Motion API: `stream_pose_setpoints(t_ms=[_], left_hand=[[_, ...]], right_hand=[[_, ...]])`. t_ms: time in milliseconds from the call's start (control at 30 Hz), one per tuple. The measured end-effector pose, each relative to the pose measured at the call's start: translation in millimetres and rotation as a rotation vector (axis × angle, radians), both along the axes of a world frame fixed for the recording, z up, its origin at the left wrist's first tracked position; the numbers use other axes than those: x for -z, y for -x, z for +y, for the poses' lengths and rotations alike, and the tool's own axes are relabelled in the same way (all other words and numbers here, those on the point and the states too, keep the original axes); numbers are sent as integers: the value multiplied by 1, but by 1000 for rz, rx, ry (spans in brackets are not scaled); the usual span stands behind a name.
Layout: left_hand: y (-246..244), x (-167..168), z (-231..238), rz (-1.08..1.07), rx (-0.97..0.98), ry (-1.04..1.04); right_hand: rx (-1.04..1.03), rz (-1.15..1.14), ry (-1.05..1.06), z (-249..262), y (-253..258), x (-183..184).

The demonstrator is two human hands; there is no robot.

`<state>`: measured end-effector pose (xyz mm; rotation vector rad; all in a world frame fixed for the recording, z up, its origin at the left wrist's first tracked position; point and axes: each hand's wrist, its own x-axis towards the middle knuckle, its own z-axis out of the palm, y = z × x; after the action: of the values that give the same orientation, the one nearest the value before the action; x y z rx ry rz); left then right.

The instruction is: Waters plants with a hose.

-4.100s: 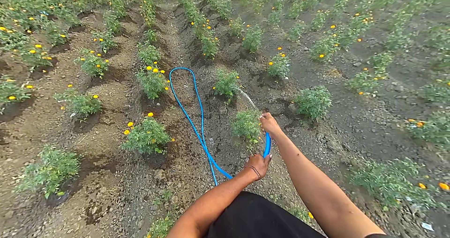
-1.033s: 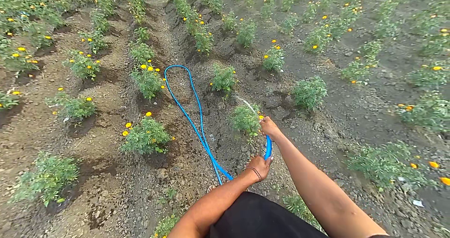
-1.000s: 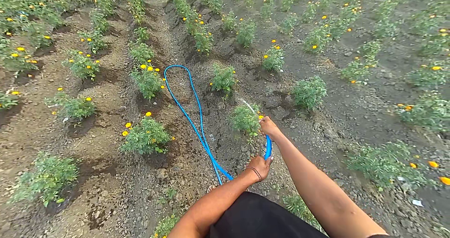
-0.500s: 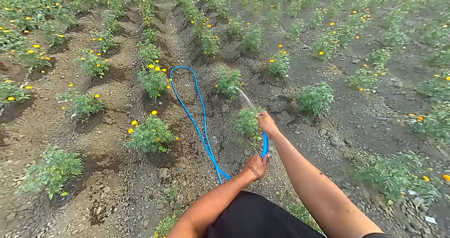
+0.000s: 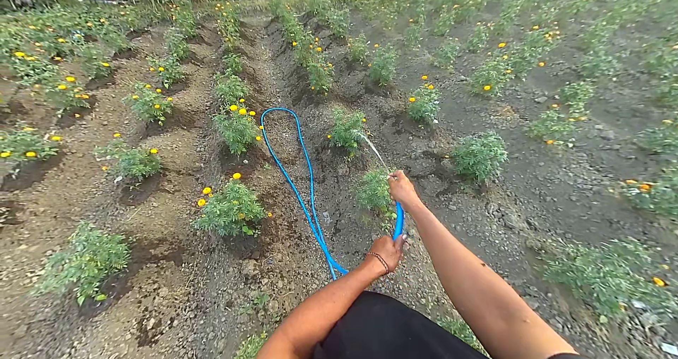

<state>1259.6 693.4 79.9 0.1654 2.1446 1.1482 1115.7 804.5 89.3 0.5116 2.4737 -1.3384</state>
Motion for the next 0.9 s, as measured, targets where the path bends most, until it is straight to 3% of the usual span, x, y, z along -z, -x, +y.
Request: stream_pose_setpoints(t_ms=[900], left_hand=[[8,2,-3,-11,4,17]], right_hand=[[-7,-4,-15,-1,7,2]])
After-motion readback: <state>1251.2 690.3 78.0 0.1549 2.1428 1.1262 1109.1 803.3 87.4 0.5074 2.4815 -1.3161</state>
